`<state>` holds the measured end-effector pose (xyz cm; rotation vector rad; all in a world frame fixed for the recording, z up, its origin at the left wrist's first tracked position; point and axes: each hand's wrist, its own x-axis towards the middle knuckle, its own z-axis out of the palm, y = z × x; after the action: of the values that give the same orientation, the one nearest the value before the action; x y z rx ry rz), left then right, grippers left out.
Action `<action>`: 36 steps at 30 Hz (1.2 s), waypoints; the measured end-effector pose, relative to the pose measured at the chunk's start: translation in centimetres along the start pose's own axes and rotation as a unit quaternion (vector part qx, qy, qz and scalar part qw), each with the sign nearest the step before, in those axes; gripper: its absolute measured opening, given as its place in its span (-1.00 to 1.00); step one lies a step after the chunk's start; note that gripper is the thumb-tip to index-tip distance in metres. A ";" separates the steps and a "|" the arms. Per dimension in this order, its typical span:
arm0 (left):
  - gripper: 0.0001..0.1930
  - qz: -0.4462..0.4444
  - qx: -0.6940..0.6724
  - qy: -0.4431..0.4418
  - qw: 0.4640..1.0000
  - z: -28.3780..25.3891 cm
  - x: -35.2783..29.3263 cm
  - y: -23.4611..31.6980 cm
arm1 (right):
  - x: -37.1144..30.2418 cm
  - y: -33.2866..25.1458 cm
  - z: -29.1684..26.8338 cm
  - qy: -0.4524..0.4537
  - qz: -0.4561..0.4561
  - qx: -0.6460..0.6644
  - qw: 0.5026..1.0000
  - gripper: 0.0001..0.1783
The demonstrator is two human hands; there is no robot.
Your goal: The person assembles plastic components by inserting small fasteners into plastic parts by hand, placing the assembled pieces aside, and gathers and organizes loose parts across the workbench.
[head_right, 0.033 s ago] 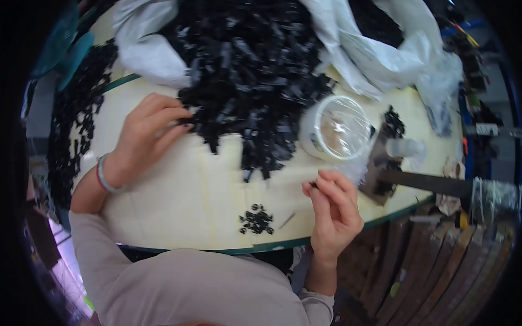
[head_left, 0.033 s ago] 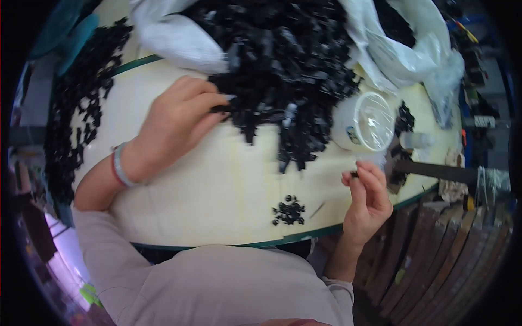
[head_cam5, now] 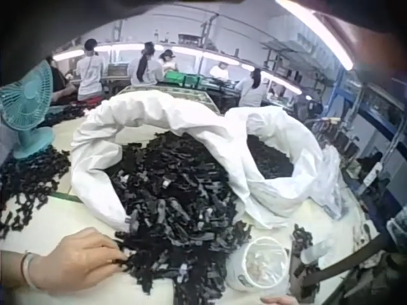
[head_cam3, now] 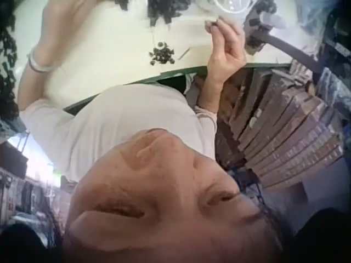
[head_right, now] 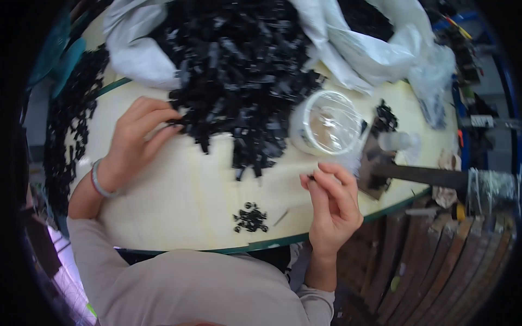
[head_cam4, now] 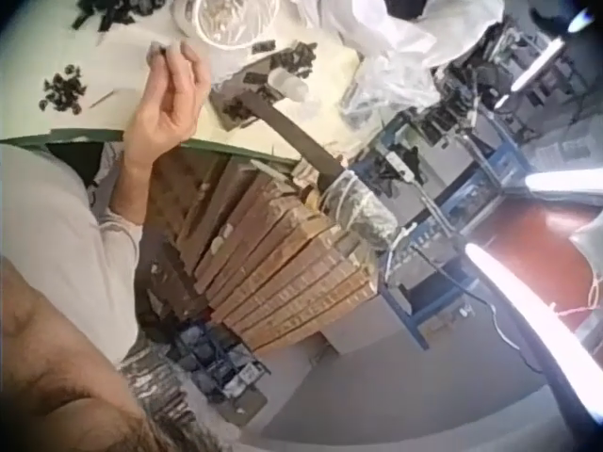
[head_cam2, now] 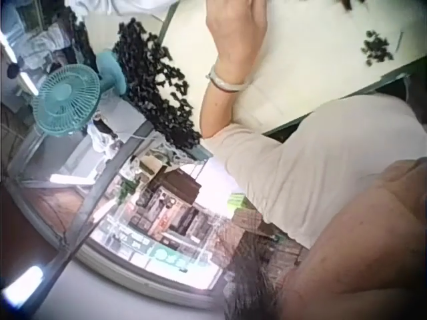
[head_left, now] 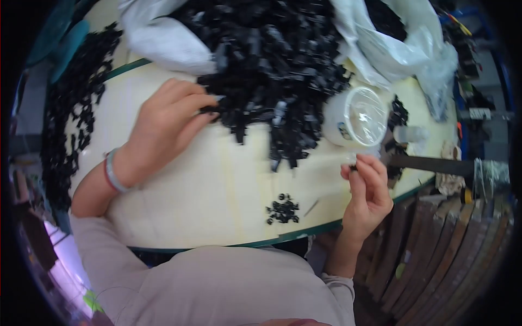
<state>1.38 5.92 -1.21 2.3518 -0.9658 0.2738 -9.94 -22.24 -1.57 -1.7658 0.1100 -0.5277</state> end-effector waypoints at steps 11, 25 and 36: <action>-0.72 -0.346 -0.635 -0.200 0.662 1.0 -0.1 5.1 | 8.0 -1.9 -1.5 -0.090 -0.265 -0.387 0.879 -0.80; -0.72 -0.331 -0.686 -0.226 0.607 2.9 -1.1 4.2 | 7.8 -3.4 -0.7 -0.153 -0.209 -0.326 0.909 -0.82; -0.78 -0.345 -0.712 -0.222 0.570 3.8 -2.1 4.7 | -0.6 -1.4 4.6 -0.205 -0.074 -0.010 0.976 -0.79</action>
<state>-3.50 2.18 -3.08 0.9720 -0.0853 -1.0818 -8.88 -17.56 -1.22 -1.8763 -0.3083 -0.2587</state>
